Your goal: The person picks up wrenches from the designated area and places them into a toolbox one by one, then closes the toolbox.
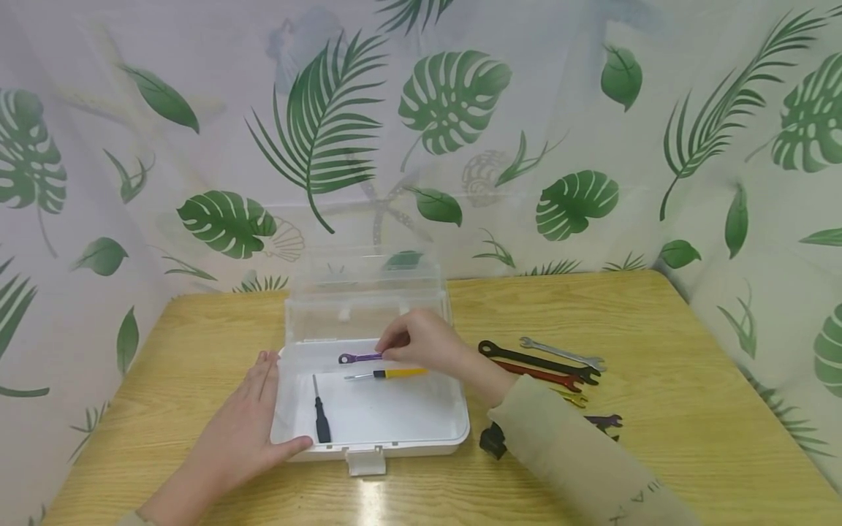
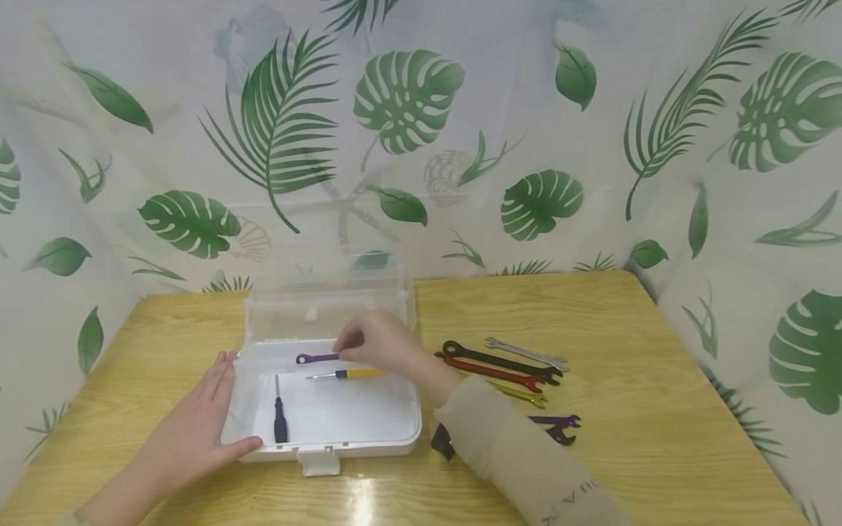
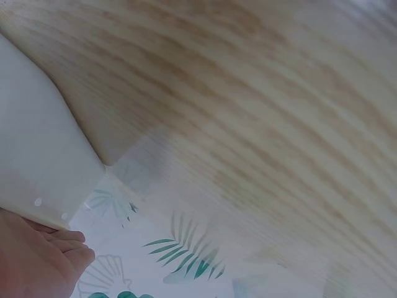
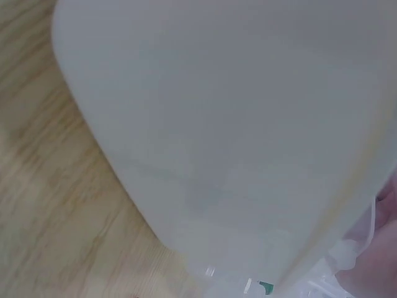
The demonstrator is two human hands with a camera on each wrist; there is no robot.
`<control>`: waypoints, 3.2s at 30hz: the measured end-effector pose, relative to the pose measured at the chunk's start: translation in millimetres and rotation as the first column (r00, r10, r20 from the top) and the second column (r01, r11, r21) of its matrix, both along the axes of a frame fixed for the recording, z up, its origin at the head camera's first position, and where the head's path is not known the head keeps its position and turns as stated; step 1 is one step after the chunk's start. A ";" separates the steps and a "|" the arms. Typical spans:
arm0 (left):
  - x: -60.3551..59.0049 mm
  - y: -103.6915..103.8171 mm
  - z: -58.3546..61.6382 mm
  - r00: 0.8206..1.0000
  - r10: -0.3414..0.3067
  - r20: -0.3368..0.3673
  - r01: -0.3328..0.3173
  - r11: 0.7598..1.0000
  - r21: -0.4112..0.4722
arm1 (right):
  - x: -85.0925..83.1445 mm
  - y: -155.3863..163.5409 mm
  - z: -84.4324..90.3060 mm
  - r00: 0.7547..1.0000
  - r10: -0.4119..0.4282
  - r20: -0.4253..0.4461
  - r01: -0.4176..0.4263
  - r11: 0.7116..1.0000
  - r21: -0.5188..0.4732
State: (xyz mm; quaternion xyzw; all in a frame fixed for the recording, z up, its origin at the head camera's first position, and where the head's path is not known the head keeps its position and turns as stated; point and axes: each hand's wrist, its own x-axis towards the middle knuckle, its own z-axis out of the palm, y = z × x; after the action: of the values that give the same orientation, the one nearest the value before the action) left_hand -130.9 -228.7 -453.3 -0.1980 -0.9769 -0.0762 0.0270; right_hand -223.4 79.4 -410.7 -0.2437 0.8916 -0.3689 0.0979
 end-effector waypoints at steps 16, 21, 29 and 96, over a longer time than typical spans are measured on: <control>0.8 0.8 1.2 1.000 -0.006 -0.004 0.006 1.000 0.001 | 7.6 10.0 2.6 0.998 -0.054 -0.041 0.048 0.990 -0.130; 1.0 0.8 0.7 1.000 -0.006 -0.007 0.006 1.000 -0.001 | 8.3 17.1 6.4 0.997 -0.077 -0.009 0.075 0.986 -0.147; 0.2 -0.8 -1.9 1.000 -0.008 -0.016 0.008 1.000 -0.002 | 9.2 35.5 11.8 0.993 -0.116 0.023 0.119 0.976 -0.185; 1.1 0.8 -1.5 1.000 0.003 -0.008 -0.003 1.000 0.008 | 23.5 241.3 -42.2 0.887 -0.461 -0.012 0.458 0.884 -0.094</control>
State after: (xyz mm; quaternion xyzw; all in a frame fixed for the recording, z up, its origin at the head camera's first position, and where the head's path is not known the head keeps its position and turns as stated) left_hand -129.7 -227.9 -454.8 -0.1967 -0.9767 -0.0791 0.0320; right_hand -199.8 320.7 -452.9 -0.0361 0.9082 -0.4166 -0.0183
